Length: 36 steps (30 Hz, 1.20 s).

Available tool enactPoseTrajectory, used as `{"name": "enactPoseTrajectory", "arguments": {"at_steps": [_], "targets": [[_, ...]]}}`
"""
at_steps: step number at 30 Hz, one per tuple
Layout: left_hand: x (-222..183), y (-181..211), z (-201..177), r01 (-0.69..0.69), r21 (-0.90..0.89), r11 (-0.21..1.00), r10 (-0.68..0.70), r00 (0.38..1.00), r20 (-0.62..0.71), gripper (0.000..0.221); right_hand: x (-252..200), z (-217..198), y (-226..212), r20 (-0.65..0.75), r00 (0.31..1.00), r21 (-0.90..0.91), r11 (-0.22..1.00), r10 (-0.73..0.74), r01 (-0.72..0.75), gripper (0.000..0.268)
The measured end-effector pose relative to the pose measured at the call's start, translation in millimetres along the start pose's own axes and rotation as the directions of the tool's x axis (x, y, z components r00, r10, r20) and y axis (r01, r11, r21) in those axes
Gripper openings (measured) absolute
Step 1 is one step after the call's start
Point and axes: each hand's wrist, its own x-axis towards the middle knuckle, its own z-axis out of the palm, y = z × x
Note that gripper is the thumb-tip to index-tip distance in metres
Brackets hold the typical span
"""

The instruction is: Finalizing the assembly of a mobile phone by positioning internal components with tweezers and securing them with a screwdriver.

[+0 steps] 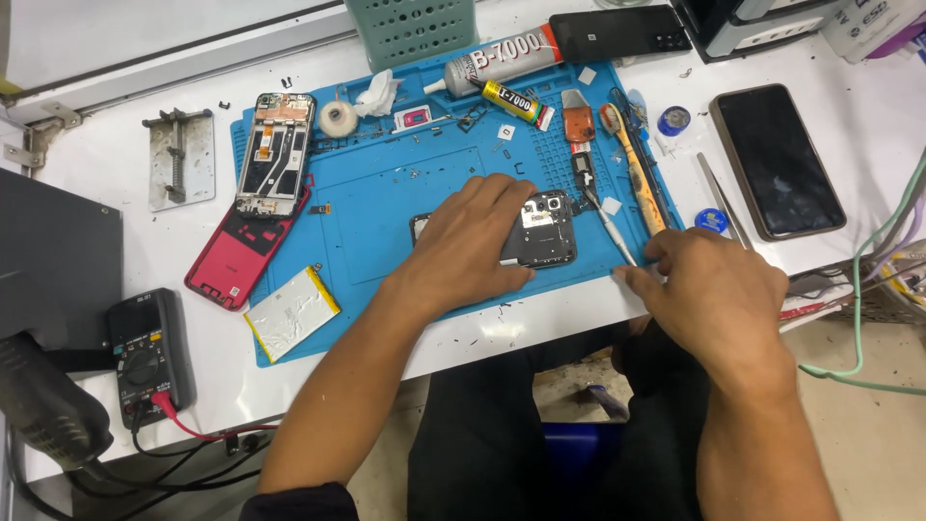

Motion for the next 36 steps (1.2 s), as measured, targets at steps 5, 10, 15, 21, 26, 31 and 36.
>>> {"name": "enactPoseTrajectory", "arguments": {"at_steps": [5, 10, 15, 21, 26, 31, 36], "targets": [[-1, -1, -1, 0.028, -0.067, 0.997, -0.025, 0.999, 0.046, 0.089, 2, 7, -2, -0.037, 0.999, -0.058, 0.998, -0.022, 0.02, 0.035], [-1, 1, -4, 0.098, -0.126, 0.987, -0.083, 0.989, 0.121, 0.09, 4, 14, -3, -0.038, 0.998, -0.108, 0.993, -0.042, 0.038, 0.033], [1, 2, -4, 0.159, -0.145, 0.977, -0.13, 0.973, 0.191, 0.087, 1, 20, -1, -0.092, 0.992, -0.084, 0.994, -0.081, 0.073, 0.032], [0, 6, -4, 0.208, -0.133, 0.969, -0.171, 0.955, 0.243, 0.084, 3, 35, 2, -0.212, 0.965, -0.107, 0.985, -0.153, 0.133, 0.03], [-2, 6, -7, 0.199, -0.088, 0.976, -0.172, 0.953, 0.249, 0.082, -7, 29, 12, -0.357, 0.924, -0.012, 0.989, -0.14, 0.145, 0.025], [-5, 5, -14, 0.22, -0.052, 0.974, -0.197, 0.94, 0.277, 0.084, -27, -17, 4, 0.039, 0.993, 0.198, 0.975, -0.109, 0.099, 0.027], [-3, 11, -27, 0.299, 0.036, 0.953, -0.29, 0.879, 0.379, 0.084, -33, -29, 2, 0.169, 0.979, 0.306, 0.95, -0.115, 0.059, 0.021]]}}
